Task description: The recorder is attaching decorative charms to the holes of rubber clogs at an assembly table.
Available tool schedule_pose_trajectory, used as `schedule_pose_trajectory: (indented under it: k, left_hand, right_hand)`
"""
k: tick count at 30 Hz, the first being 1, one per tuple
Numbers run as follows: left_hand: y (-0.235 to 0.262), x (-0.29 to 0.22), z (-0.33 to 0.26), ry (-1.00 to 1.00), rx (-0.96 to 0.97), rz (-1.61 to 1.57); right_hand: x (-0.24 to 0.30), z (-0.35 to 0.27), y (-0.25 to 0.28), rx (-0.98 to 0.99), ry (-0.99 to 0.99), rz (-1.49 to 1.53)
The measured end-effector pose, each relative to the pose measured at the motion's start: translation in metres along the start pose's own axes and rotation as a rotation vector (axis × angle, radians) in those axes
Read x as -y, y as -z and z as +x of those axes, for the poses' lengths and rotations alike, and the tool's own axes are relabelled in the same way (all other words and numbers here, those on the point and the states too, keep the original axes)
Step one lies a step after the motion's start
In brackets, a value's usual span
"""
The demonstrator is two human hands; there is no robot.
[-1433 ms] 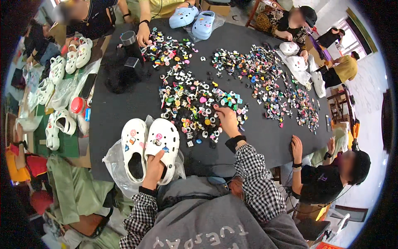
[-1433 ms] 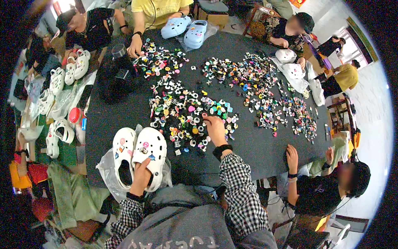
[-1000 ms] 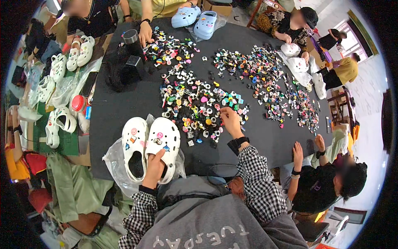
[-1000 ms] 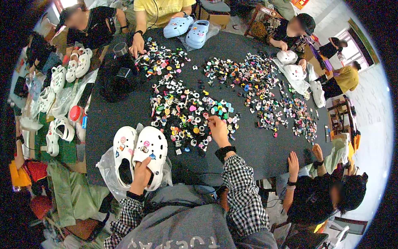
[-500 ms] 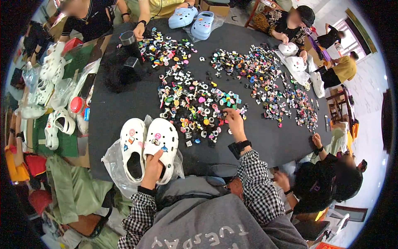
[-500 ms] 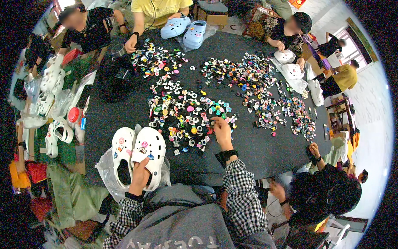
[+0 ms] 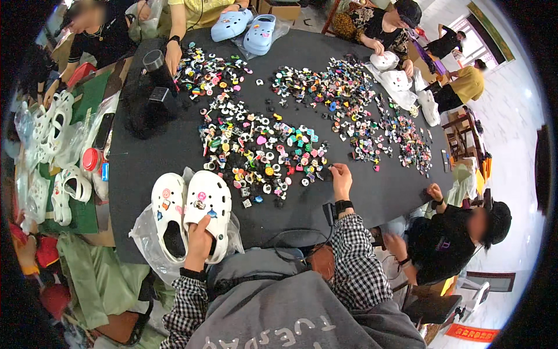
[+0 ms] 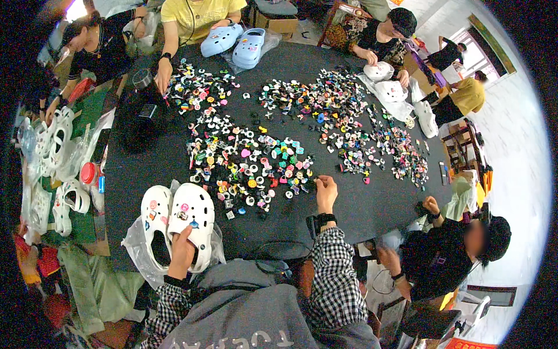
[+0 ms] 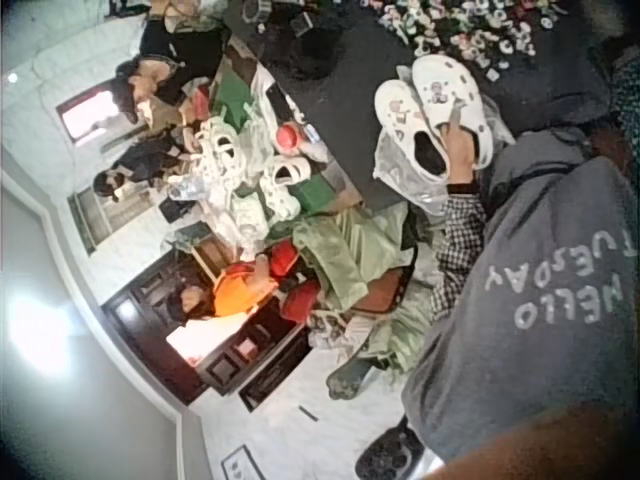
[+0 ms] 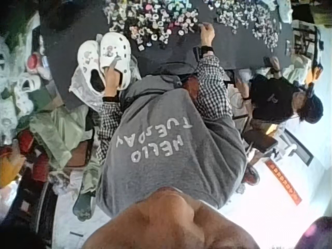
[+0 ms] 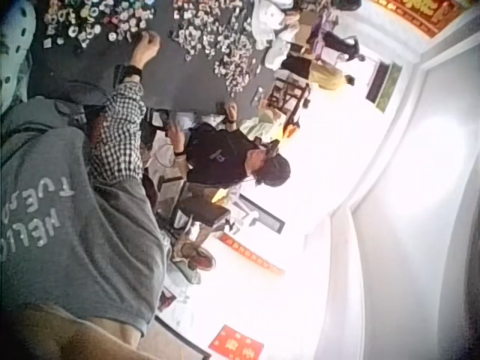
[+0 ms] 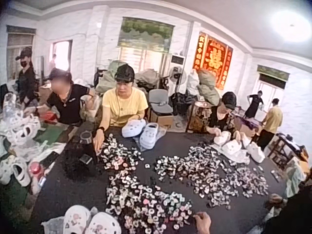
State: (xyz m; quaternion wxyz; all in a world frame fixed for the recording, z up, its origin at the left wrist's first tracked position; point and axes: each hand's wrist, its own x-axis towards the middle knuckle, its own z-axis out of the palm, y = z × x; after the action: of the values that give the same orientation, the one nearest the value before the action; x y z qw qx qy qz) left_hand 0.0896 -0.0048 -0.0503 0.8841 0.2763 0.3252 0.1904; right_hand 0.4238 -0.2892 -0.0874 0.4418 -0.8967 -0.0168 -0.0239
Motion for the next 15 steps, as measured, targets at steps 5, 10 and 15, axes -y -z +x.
schedule_pose_trajectory:
  k: [5,10,15]
  left_hand:
    - [-0.006,0.0,0.0,0.013,0.009,0.003]
    - [0.0,0.0,0.0,0.003,-0.029,-0.017]
    - [-0.007,-0.002,-0.001,-0.011,0.013,0.017]
  right_hand:
    - [-0.002,-0.003,-0.003,-0.015,-0.058,-0.035]
    - [0.012,-0.006,-0.009,0.01,-0.021,-0.074]
    - [-0.003,-0.001,-0.01,-0.042,0.106,-0.195]
